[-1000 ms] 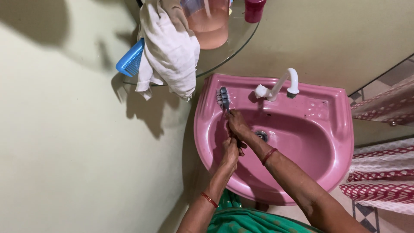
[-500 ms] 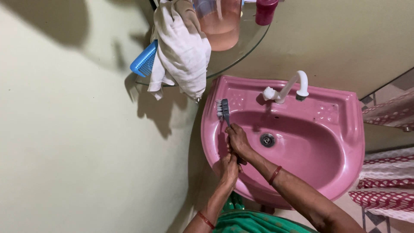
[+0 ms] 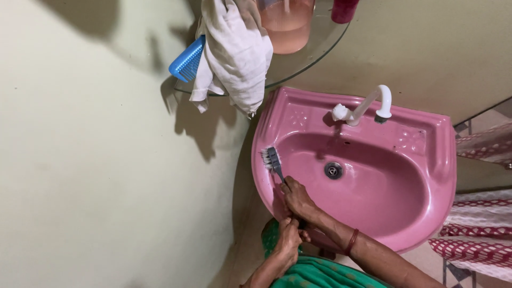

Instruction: The person scrubs a pink bathroom sink using a brush, focusing on the basin and faucet area. They rinse the brush under running water and continue scrubbing different sections of the sink.

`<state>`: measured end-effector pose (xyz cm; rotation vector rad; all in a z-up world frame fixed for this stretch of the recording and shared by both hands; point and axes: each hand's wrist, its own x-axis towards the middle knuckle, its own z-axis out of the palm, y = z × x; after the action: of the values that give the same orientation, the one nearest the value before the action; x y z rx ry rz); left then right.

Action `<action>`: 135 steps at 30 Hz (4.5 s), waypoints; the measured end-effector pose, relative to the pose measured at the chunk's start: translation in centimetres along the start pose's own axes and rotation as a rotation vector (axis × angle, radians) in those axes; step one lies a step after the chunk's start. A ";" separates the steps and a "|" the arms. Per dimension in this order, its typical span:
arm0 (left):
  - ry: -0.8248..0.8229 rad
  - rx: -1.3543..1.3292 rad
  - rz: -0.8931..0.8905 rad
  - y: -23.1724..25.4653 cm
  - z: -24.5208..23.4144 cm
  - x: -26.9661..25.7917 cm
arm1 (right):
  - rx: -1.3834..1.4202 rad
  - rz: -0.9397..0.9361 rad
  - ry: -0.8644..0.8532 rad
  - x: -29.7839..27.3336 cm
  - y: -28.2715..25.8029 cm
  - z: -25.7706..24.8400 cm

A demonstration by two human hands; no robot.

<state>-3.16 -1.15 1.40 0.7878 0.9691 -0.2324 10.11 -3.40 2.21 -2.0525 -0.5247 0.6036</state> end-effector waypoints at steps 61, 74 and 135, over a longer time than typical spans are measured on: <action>0.153 0.610 1.154 0.7 -6.5 -13.8 | 0.125 0.432 -0.168 -22.5 -4.3 -7.7; 0.252 0.701 1.044 -1.7 -6.1 -15.6 | -0.121 0.052 -0.227 -16.5 -1.7 -2.3; -0.237 1.014 0.974 -1.1 -0.3 -15.8 | 0.052 0.459 0.301 -35.8 4.1 -12.7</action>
<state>-12.89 -4.20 13.56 2.0085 0.0954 0.0644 -10.08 -34.26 12.41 -2.1742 0.1428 0.5469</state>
